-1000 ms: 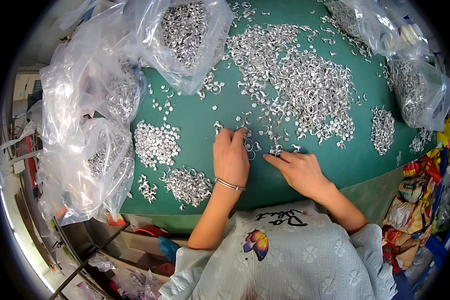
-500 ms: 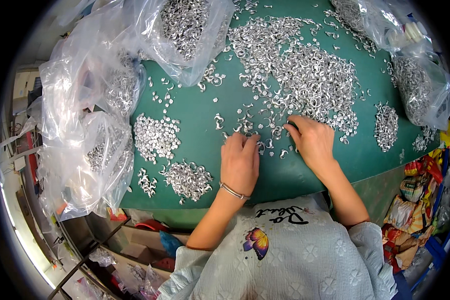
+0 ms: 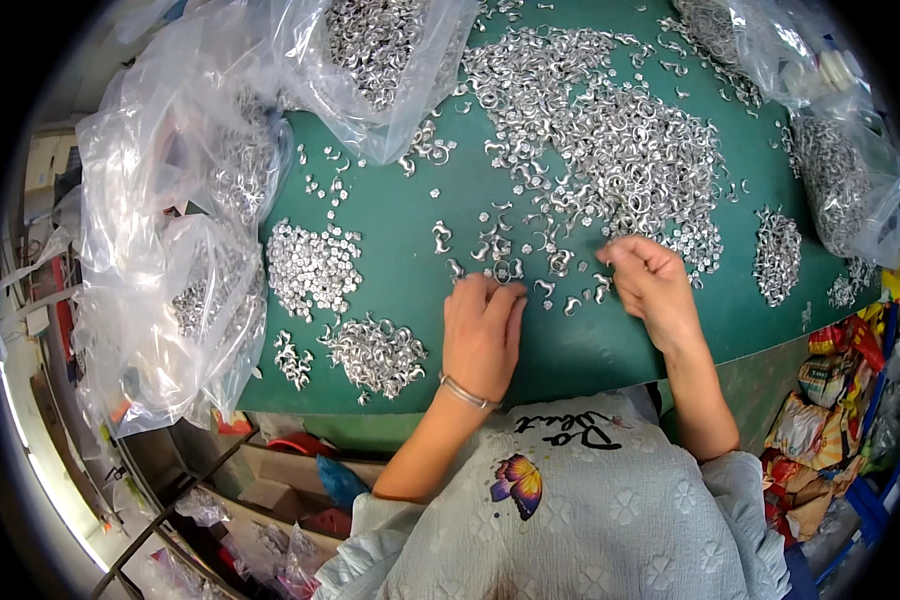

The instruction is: The person sorts small silver metal components on a green surface by hand, picking up individual pieces from a large pile and placing them into smaller groups or a plastic tray while moving plastic bags of items aside to reach the work.

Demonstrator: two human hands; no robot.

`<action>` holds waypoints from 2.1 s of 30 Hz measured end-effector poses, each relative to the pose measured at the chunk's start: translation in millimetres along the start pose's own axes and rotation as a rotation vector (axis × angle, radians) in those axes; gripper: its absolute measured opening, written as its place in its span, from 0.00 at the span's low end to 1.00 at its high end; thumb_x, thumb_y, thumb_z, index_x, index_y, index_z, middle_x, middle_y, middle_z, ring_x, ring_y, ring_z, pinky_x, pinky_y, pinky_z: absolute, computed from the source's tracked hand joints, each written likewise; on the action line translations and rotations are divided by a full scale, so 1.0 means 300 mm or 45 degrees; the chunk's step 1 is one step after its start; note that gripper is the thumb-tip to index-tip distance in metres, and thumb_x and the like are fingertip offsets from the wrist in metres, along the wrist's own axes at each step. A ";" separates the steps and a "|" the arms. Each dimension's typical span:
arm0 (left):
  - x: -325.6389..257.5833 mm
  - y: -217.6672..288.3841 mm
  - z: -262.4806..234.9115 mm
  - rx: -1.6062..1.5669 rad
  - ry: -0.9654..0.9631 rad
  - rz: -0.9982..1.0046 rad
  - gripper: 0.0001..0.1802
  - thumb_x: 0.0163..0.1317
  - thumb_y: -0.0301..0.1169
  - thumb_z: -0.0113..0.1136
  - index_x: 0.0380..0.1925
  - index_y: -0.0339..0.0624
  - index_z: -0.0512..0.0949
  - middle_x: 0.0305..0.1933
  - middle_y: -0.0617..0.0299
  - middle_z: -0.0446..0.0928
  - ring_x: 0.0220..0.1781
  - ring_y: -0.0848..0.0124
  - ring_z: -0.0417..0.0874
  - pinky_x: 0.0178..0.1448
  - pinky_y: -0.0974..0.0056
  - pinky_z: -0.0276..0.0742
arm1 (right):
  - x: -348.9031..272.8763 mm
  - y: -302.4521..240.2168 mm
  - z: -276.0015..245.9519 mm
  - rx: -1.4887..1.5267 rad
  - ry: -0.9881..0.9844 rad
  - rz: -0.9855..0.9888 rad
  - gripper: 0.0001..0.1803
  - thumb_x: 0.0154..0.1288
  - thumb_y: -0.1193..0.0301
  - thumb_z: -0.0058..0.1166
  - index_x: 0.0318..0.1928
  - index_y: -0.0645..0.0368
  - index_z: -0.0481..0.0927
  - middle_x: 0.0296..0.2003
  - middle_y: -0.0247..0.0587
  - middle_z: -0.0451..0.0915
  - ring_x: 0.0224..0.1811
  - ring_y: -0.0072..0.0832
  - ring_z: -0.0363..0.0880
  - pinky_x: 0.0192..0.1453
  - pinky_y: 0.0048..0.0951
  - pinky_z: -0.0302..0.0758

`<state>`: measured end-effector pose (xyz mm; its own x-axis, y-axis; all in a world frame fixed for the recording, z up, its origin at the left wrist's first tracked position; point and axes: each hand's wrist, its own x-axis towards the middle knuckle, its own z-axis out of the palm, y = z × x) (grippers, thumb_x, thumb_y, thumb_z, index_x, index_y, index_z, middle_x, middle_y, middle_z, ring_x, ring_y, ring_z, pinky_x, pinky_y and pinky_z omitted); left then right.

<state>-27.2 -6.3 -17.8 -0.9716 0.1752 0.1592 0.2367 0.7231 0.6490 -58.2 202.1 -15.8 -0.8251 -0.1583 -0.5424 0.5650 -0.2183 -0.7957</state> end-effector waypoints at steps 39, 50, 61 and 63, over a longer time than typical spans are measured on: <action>0.129 0.013 0.025 -0.402 0.157 -0.118 0.06 0.48 0.19 0.61 0.27 0.36 0.75 0.28 0.55 0.69 0.30 0.59 0.70 0.35 0.60 0.67 | 0.079 -0.019 0.081 -1.424 0.274 -0.831 0.07 0.58 0.71 0.58 0.35 0.61 0.79 0.15 0.24 0.67 0.15 0.16 0.63 0.19 0.23 0.59; 0.143 0.053 0.045 -0.394 0.273 -0.068 0.07 0.51 0.18 0.59 0.31 0.38 0.77 0.25 0.59 0.68 0.27 0.65 0.71 0.31 0.66 0.68 | 0.063 -0.019 0.038 0.753 -0.251 0.294 0.20 0.70 0.56 0.41 0.27 0.57 0.72 0.18 0.33 0.67 0.14 0.19 0.62 0.13 0.18 0.52; 0.243 0.012 0.143 -0.089 -0.094 0.140 0.11 0.47 0.26 0.65 0.32 0.38 0.76 0.31 0.55 0.71 0.34 0.58 0.72 0.40 0.60 0.70 | 0.043 -0.024 0.025 -0.280 0.180 -0.408 0.07 0.66 0.74 0.48 0.39 0.64 0.77 0.16 0.21 0.66 0.17 0.09 0.58 0.19 0.16 0.54; 0.234 -0.007 0.121 -0.246 -0.093 0.107 0.09 0.52 0.27 0.64 0.31 0.37 0.75 0.30 0.58 0.71 0.32 0.62 0.72 0.37 0.63 0.70 | 0.034 -0.027 -0.005 -0.104 0.103 -0.324 0.07 0.67 0.74 0.47 0.39 0.63 0.76 0.16 0.20 0.64 0.15 0.09 0.55 0.17 0.16 0.51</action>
<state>-96.0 28.9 -35.1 -0.9442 0.2827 0.1689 0.3060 0.5637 0.7672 -71.2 203.6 -15.4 -0.9402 -0.0299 -0.3394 0.3396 -0.1622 -0.9265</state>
